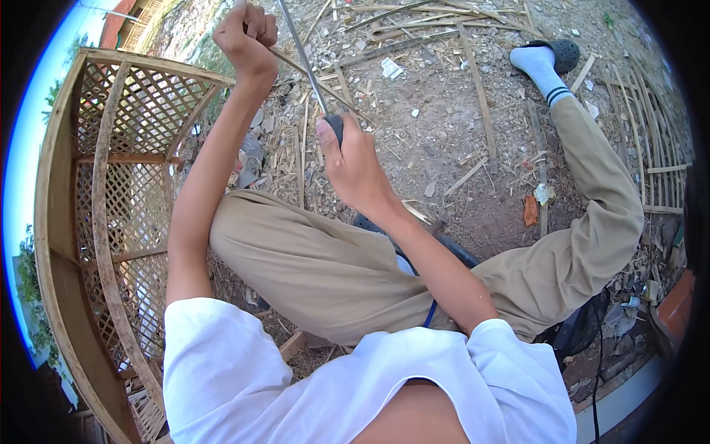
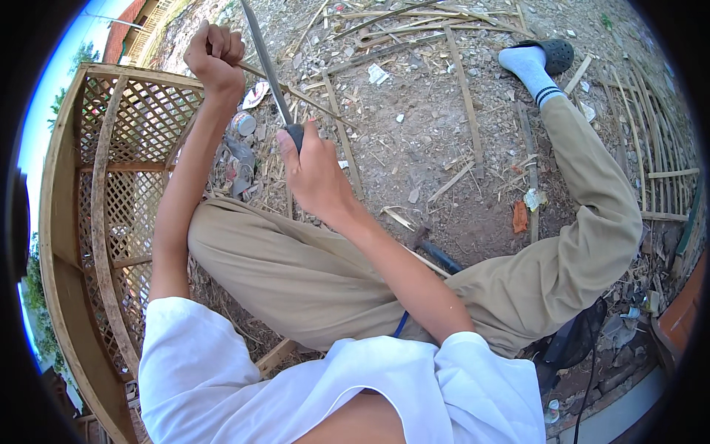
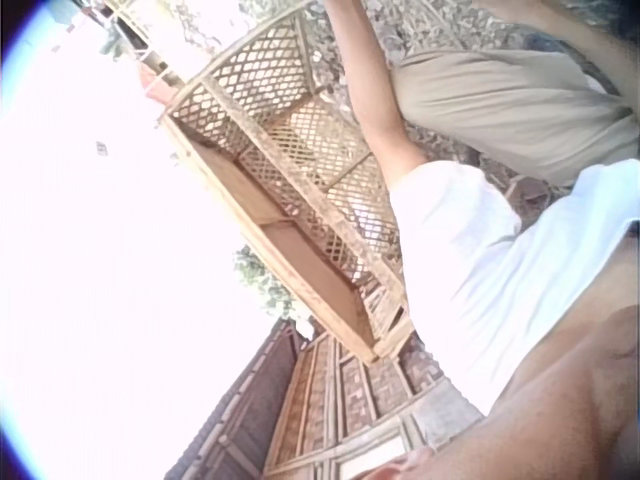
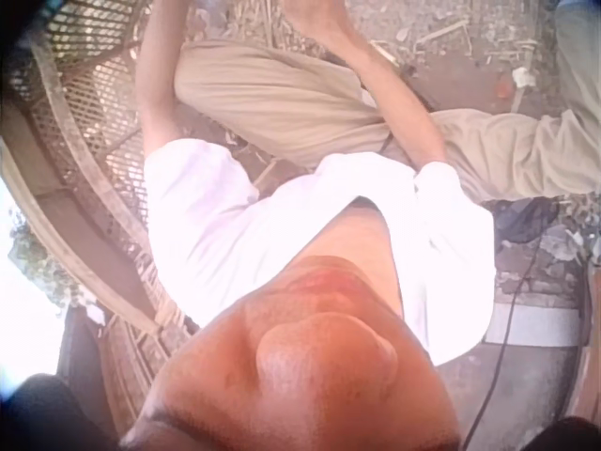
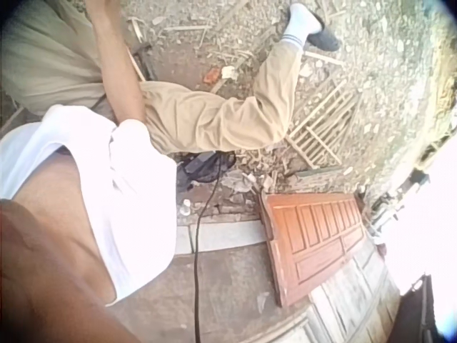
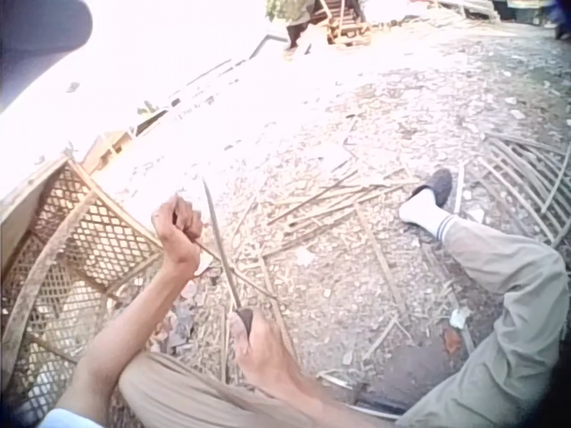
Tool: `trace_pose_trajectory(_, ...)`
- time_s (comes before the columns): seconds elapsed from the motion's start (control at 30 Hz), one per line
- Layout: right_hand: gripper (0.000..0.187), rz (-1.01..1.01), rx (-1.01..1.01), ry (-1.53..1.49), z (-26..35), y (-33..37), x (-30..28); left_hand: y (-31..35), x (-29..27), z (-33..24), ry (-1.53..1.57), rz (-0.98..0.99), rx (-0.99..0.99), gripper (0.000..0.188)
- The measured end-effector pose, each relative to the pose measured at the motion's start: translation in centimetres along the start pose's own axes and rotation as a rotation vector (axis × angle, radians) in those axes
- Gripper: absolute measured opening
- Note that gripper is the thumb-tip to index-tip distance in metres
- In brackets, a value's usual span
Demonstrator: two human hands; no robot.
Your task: The person scrapes a thin bamboo strip with a knife and bends it into a curved shape by hand.
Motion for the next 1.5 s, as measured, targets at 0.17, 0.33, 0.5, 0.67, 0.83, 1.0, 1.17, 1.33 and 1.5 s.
trace_pose_trajectory(0.17,0.049,0.03,0.154,0.125,-4.6,-0.8,-0.2,-0.1,1.0,-0.5,-0.037,0.066,0.091,0.05)
trace_pose_trajectory(0.33,0.049,-0.004,0.119,0.039,-4.1,-0.6,-1.1,-0.2,-2.4,-0.6,-0.026,-0.018,0.051,0.048)
trace_pose_trajectory(0.5,0.048,-0.06,-0.027,-0.049,-1.8,-1.7,-0.3,0.0,-0.4,-0.8,0.007,0.035,0.079,0.048)
trace_pose_trajectory(0.67,0.048,0.091,0.137,0.019,-3.2,-0.9,1.1,0.0,-1.6,-0.4,-0.033,-0.012,0.027,0.048)
trace_pose_trajectory(0.83,0.047,0.017,-0.006,-0.028,1.1,-0.6,0.6,-0.3,-2.0,-0.7,0.065,-0.001,0.049,0.049)
trace_pose_trajectory(1.0,0.045,0.023,0.207,-0.025,-7.9,-1.2,3.1,-0.6,-1.2,-0.7,-0.018,-0.022,0.066,0.048)
trace_pose_trajectory(1.17,0.046,0.001,0.169,-0.013,-8.1,-0.7,2.6,-0.5,-3.3,-1.0,0.013,-0.044,0.055,0.048)
trace_pose_trajectory(1.33,0.049,0.005,0.12,-0.028,-3.9,-1.7,2.5,-0.3,-2.5,-0.9,-0.009,-0.033,0.03,0.048)
trace_pose_trajectory(1.5,0.049,0.064,0.206,-0.016,-8.1,-1.7,4.0,-0.5,-2.9,-1.0,-0.047,-0.071,0.042,0.045)
Point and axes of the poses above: each hand's wrist, its own y-axis away from the middle knuckle, its own x-axis out of the palm, z = x × y, the point moved 10 cm from there along -y, towards the middle knuckle, and after that the axes turned 5 degrees about -x, right-handed, at the moved point
